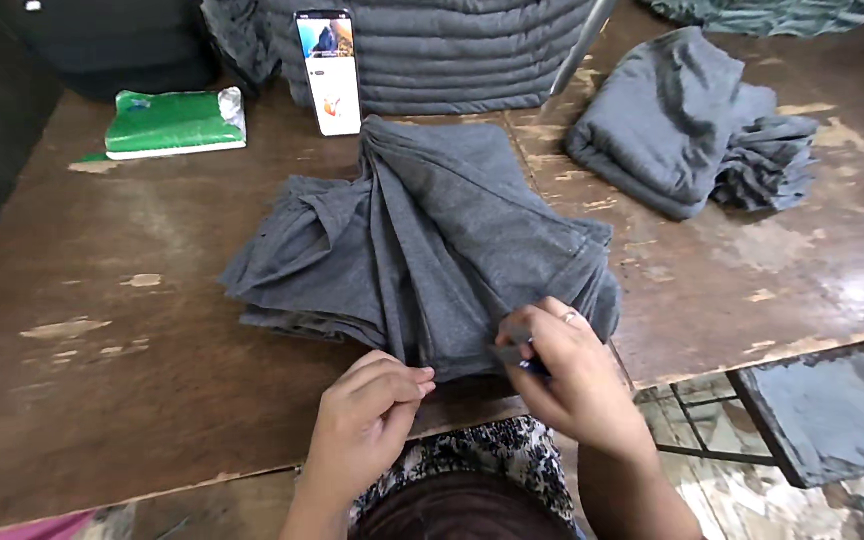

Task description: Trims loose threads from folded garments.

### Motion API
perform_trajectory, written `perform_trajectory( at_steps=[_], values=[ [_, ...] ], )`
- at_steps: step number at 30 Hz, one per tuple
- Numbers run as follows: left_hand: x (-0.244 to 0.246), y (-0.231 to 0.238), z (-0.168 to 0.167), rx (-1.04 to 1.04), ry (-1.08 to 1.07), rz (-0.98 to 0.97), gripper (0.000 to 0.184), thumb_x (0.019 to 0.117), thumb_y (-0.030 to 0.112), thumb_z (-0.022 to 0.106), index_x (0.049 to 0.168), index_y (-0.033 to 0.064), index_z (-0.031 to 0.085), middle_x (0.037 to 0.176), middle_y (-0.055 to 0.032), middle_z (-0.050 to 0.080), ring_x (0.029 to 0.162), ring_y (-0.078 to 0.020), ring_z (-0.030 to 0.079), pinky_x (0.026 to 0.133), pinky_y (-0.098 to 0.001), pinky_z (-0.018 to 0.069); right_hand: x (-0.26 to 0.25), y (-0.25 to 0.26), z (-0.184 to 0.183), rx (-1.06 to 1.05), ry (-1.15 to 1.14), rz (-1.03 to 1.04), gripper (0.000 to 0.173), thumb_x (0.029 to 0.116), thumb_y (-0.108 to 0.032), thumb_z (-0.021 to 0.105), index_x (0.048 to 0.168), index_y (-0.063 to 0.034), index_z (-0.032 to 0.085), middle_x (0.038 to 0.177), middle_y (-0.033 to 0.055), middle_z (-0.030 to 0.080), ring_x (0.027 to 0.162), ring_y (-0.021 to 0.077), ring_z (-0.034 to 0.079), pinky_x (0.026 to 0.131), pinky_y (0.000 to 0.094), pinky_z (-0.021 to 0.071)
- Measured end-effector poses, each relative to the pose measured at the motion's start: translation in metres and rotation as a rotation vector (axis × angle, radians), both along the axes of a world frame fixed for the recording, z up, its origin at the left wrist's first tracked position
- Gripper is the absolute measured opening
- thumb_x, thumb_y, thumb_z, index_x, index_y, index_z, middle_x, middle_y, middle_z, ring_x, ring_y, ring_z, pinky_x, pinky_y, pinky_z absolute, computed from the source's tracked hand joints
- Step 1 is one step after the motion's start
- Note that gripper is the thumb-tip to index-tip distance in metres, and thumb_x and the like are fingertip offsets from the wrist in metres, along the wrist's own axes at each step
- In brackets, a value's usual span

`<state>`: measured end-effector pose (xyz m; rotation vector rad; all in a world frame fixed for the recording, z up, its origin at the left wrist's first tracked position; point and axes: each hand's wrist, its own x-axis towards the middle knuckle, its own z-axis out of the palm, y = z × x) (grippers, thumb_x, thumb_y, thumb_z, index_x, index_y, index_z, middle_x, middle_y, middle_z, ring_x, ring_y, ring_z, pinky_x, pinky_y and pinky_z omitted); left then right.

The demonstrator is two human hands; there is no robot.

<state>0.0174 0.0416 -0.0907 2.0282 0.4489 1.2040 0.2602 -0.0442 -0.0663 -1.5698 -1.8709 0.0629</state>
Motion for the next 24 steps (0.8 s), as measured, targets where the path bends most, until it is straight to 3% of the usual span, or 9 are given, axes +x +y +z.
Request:
perform_trajectory(
  at_steps=[2, 4, 15, 24],
  values=[
    [0.001, -0.001, -0.001, -0.051, -0.05, 0.002, 0.004, 0.0958, 0.008, 0.069, 0.095, 0.0099, 0.065, 0.096, 0.0007, 0.073, 0.096, -0.0075, 0.071, 0.088, -0.0218, 0.0583, -0.007, -0.003, 0.0, -0.029, -0.154, -0.021, 0.049, 0.1038, -0.056, 0.045, 0.09, -0.0114, 0.062, 0.092, 0.0077, 0.064, 0.085, 0.0255, 0.058, 0.073, 0.043, 0.0428],
    [0.004, -0.002, -0.001, -0.087, -0.091, 0.007, 0.005, 0.0964, 0.009, 0.069, 0.098, 0.0112, 0.064, 0.097, 0.0022, 0.072, 0.096, -0.006, 0.07, 0.087, -0.0209, 0.0582, -0.013, -0.005, -0.004, -0.025, -0.25, -0.055, 0.058, 0.1025, -0.064, 0.04, 0.085, -0.013, 0.061, 0.095, 0.0088, 0.063, 0.087, 0.028, 0.056, 0.075, 0.0438, 0.0396],
    [0.01, -0.008, -0.003, -0.136, -0.155, 0.004, 0.006, 0.0991, 0.014, 0.067, 0.101, 0.0133, 0.061, 0.095, 0.0043, 0.066, 0.091, -0.0019, 0.066, 0.083, -0.0165, 0.0562, -0.023, -0.005, -0.006, -0.001, -0.393, -0.09, 0.063, 0.1034, -0.066, 0.031, 0.087, -0.0137, 0.062, 0.097, 0.01, 0.062, 0.092, 0.0309, 0.057, 0.08, 0.0462, 0.0397],
    [0.005, -0.01, 0.003, -0.165, -0.154, -0.136, 0.007, 0.0997, 0.016, 0.066, 0.1, 0.0132, 0.06, 0.093, 0.0041, 0.066, 0.089, -0.0023, 0.066, 0.081, -0.0169, 0.0554, -0.025, -0.002, -0.008, -0.025, -0.358, -0.085, 0.058, 0.1073, -0.056, 0.031, 0.079, -0.0154, 0.06, 0.093, 0.0079, 0.059, 0.09, 0.0293, 0.055, 0.079, 0.0455, 0.0386]
  ],
)
